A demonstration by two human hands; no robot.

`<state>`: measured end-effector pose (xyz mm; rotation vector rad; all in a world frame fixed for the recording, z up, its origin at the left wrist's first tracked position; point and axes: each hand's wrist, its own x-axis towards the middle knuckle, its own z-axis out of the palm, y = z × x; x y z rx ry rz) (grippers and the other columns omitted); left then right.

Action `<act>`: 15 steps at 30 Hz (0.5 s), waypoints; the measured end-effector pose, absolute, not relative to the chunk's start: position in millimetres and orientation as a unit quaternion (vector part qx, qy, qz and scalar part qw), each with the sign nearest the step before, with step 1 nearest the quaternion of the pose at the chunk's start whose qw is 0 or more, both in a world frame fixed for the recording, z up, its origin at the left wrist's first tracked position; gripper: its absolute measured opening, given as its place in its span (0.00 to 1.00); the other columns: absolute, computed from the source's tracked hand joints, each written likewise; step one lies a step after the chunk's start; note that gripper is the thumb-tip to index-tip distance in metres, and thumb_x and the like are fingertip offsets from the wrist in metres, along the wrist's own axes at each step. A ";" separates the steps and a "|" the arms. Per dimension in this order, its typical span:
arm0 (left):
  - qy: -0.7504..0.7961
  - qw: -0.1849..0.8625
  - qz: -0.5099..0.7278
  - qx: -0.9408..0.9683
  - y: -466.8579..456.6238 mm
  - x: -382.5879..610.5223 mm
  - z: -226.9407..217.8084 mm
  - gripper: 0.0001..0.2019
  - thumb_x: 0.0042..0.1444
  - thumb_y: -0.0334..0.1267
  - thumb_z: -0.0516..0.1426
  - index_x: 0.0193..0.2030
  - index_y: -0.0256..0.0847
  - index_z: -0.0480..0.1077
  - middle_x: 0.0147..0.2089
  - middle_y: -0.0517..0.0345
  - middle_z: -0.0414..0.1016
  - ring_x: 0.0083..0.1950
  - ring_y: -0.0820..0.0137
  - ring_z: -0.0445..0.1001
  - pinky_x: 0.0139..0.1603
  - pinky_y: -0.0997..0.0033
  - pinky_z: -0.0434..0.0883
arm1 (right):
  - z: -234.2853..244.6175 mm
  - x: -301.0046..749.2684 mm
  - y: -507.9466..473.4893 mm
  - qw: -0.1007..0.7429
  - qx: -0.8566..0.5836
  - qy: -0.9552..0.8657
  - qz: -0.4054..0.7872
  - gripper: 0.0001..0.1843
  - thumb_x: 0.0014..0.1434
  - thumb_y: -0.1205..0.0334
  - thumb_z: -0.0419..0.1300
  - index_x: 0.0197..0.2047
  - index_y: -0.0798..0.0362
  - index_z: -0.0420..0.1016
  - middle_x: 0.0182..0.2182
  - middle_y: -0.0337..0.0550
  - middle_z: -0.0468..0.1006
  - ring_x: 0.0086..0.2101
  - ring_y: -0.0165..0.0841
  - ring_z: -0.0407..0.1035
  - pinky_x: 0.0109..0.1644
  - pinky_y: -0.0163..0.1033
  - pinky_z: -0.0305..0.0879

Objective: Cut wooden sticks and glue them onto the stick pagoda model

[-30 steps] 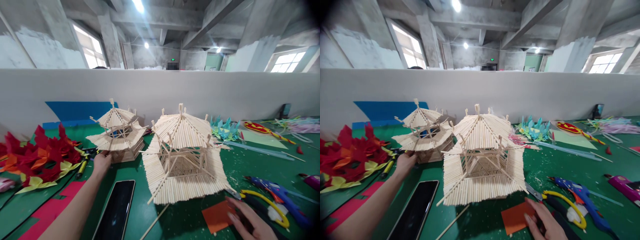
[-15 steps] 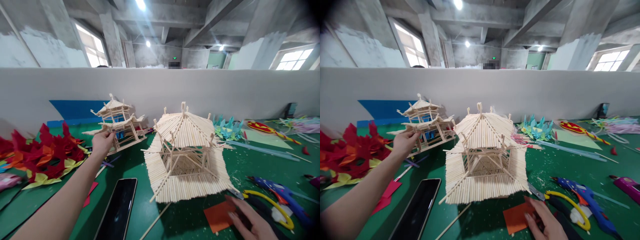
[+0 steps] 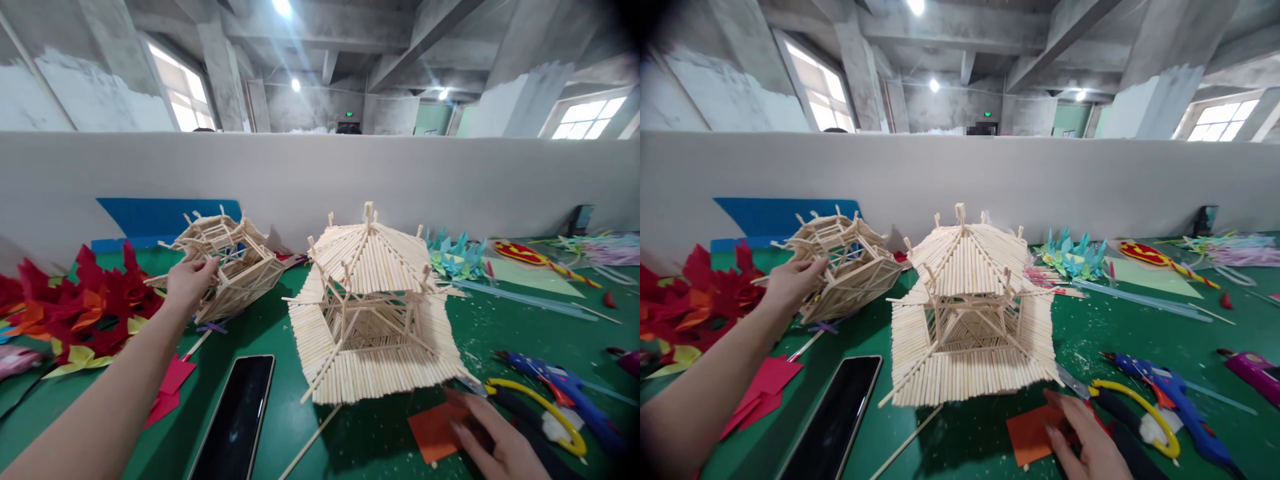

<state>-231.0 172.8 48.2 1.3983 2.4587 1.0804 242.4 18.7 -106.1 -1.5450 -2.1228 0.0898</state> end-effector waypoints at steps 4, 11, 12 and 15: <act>0.803 0.061 0.358 0.473 170.3 -232.8 47.5 0.14 0.56 0.43 0.53 0.41 0.34 0.68 0.41 0.58 0.71 0.40 0.62 0.72 0.38 0.61 0.71 | -102.7 240.6 19.2 0.256 -0.567 -0.783 0.022 0.18 0.56 0.56 0.50 0.43 0.57 0.71 0.40 0.52 0.77 0.41 0.38 0.73 0.42 0.37 0.71; 0.777 0.062 0.366 0.508 164.3 -228.8 46.9 0.13 0.56 0.42 0.53 0.40 0.34 0.69 0.40 0.58 0.72 0.40 0.62 0.72 0.38 0.62 0.71 | -107.1 241.5 21.0 0.263 -0.559 -0.786 0.006 0.17 0.56 0.56 0.50 0.43 0.57 0.72 0.40 0.50 0.78 0.41 0.37 0.73 0.42 0.36 0.71; 0.771 0.064 0.368 0.516 164.4 -230.6 45.0 0.13 0.56 0.42 0.53 0.40 0.34 0.69 0.40 0.59 0.72 0.39 0.63 0.72 0.38 0.62 0.71 | -107.4 241.5 21.0 0.261 -0.558 -0.788 0.006 0.17 0.56 0.56 0.50 0.43 0.57 0.72 0.40 0.50 0.78 0.41 0.37 0.73 0.42 0.36 0.71; 0.750 0.069 0.369 0.544 166.9 -238.9 40.0 0.14 0.56 0.43 0.52 0.40 0.34 0.69 0.40 0.59 0.72 0.39 0.63 0.72 0.37 0.62 0.71 | -107.4 240.6 21.4 0.253 -0.563 -0.787 0.005 0.19 0.56 0.56 0.49 0.43 0.58 0.73 0.40 0.51 0.78 0.40 0.37 0.73 0.41 0.36 0.71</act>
